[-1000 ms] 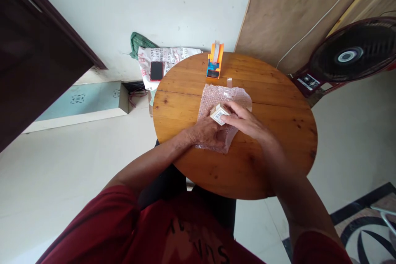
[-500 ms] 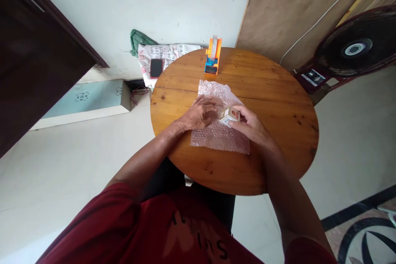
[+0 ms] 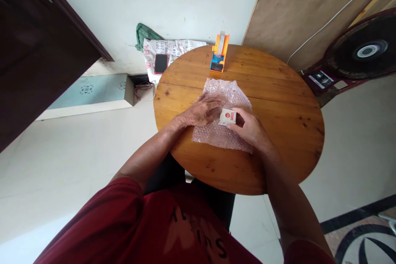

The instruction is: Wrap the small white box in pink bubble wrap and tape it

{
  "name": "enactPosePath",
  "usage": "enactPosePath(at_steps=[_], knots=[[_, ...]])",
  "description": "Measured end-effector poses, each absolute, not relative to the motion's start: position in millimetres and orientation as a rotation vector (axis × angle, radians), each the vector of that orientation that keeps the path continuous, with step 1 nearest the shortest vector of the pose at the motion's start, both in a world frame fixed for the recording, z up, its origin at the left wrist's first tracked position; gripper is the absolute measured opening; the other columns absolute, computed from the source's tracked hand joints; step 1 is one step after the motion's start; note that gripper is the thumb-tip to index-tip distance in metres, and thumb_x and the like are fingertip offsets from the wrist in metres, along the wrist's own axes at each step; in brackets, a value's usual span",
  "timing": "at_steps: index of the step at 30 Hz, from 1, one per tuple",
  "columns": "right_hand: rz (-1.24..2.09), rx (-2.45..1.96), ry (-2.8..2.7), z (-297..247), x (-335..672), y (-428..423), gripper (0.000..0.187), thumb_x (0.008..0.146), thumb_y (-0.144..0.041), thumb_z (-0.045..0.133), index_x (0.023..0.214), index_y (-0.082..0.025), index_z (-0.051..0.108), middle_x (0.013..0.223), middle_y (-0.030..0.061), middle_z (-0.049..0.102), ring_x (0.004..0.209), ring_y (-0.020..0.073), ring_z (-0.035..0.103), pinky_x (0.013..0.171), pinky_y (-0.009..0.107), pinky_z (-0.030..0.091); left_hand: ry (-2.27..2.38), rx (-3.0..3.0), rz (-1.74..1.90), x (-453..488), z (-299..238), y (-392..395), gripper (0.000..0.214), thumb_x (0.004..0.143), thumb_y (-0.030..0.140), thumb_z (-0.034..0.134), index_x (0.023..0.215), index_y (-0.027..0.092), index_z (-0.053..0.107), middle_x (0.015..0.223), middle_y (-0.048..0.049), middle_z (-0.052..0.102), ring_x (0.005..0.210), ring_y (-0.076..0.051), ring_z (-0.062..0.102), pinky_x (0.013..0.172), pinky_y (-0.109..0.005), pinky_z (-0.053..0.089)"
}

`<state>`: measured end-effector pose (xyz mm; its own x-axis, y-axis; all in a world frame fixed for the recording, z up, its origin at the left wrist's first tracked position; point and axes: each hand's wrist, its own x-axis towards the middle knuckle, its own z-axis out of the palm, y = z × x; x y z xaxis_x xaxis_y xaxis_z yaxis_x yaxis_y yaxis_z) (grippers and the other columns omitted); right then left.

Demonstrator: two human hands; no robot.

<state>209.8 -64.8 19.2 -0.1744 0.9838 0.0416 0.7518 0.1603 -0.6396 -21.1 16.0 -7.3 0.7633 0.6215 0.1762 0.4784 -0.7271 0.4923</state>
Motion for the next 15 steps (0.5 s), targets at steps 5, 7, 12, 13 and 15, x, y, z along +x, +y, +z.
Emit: enactPosePath(at_steps=[5, 7, 12, 13, 15], knots=[[0.653, -1.647, -2.000, 17.4, 208.0, -64.4, 0.050, 0.078, -0.035, 0.069, 0.127, -0.024, 0.063, 0.111, 0.0088, 0.074, 0.098, 0.0298, 0.068, 0.088, 0.047, 0.054, 0.811, 2.539, 0.430, -21.8, -5.3, 16.3, 0.057, 0.083, 0.018, 0.058, 0.140, 0.022, 0.053, 0.151, -0.0086, 0.054, 0.151, -0.025, 0.036, 0.128, -0.056, 0.011], [0.661, -1.637, -2.010, 17.0, 209.0, -64.1, 0.048, 0.078, -0.036, 0.070, 0.124, -0.025, 0.064, 0.109, 0.0080, 0.074, 0.096, 0.0293, 0.068, 0.086, 0.046, 0.054, 0.808, 2.540, 0.423, -21.9, -4.4, 16.2, 0.054, 0.085, 0.020, 0.057, 0.140, 0.022, 0.054, 0.151, -0.0089, 0.054, 0.151, -0.025, 0.035, 0.128, -0.057, 0.011], [0.670, -1.654, -2.031, 17.4, 210.9, -64.1, 0.047, 0.078, -0.037, 0.071, 0.122, -0.026, 0.063, 0.106, 0.0064, 0.074, 0.095, 0.0290, 0.068, 0.084, 0.045, 0.054, 0.801, 2.526, 0.432, -21.7, -2.7, 15.4, 0.050, 0.089, 0.023, 0.054, 0.139, 0.025, 0.055, 0.151, -0.0073, 0.054, 0.152, -0.025, 0.034, 0.127, -0.058, 0.010], [0.672, -1.654, -2.032, 17.7, 210.6, -64.3, 0.046, 0.078, -0.037, 0.071, 0.122, -0.026, 0.063, 0.106, 0.0064, 0.074, 0.094, 0.0289, 0.068, 0.084, 0.045, 0.054, 0.799, 2.522, 0.436, -21.6, -2.5, 15.2, 0.050, 0.089, 0.023, 0.054, 0.139, 0.025, 0.055, 0.151, -0.0072, 0.053, 0.152, -0.025, 0.034, 0.127, -0.058, 0.010], [0.669, -1.649, -2.029, 18.4, 209.5, -64.7, 0.046, 0.078, -0.037, 0.070, 0.122, -0.027, 0.063, 0.106, 0.0059, 0.074, 0.094, 0.0286, 0.069, 0.083, 0.044, 0.054, 0.806, 2.513, 0.442, -21.5, -2.5, 15.0, 0.050, 0.088, 0.022, 0.054, 0.138, 0.025, 0.056, 0.151, -0.0073, 0.053, 0.152, -0.026, 0.034, 0.127, -0.058, 0.011]])
